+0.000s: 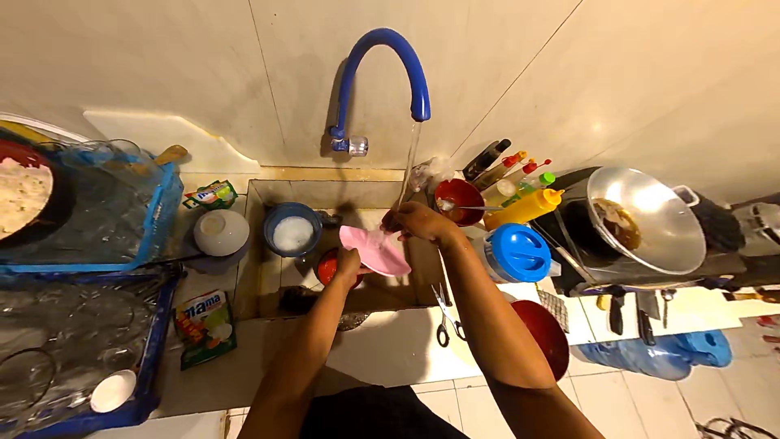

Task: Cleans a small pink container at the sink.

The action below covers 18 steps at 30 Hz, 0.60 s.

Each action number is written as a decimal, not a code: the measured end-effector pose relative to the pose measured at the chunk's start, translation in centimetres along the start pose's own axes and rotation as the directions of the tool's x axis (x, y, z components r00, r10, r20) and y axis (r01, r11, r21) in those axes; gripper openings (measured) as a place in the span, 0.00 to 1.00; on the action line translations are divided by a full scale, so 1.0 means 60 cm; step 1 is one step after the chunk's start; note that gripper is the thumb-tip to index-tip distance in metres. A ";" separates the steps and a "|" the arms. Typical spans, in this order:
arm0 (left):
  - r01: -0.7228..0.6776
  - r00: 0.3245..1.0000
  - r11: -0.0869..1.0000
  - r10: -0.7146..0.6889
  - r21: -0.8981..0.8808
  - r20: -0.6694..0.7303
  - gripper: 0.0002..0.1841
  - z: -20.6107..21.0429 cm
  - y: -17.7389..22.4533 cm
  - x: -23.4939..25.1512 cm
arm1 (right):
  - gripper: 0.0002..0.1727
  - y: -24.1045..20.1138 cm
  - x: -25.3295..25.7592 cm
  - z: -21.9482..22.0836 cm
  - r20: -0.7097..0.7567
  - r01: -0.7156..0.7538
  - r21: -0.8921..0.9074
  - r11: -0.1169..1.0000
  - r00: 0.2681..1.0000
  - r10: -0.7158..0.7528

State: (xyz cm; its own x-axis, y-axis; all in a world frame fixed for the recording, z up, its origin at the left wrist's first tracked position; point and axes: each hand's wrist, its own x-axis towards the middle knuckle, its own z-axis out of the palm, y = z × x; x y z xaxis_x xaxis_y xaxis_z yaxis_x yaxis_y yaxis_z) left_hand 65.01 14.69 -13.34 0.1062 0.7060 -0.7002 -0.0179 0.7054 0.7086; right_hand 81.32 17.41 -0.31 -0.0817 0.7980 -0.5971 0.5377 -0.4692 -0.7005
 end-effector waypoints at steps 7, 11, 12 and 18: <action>-0.117 0.992 0.971 0.105 0.208 0.069 0.22 -0.024 -0.027 0.012 | 0.20 -0.010 0.006 0.010 0.015 -0.032 -0.011 0.999 0.999 0.032; -0.121 0.990 0.982 0.109 0.147 0.090 0.21 -0.053 -0.038 0.034 | 0.20 -0.012 0.004 0.008 0.011 -0.012 -0.032 0.999 1.000 0.012; -0.121 0.990 0.981 0.109 0.149 0.085 0.22 -0.054 -0.031 0.036 | 0.20 -0.013 0.003 0.008 0.003 -0.019 -0.033 0.999 1.000 0.020; -0.135 0.989 0.969 0.120 0.208 0.083 0.25 0.011 0.036 0.035 | 0.19 -0.015 0.004 0.006 -0.016 -0.038 0.000 0.999 0.999 0.038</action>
State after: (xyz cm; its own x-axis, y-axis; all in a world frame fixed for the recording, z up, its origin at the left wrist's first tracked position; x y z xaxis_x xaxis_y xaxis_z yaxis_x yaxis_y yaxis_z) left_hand 65.84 17.68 -13.23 0.1850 0.7779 -0.6005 0.1750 0.5752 0.7991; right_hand 80.48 17.87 0.05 -0.0476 0.7859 -0.6166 0.5403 -0.4989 -0.6776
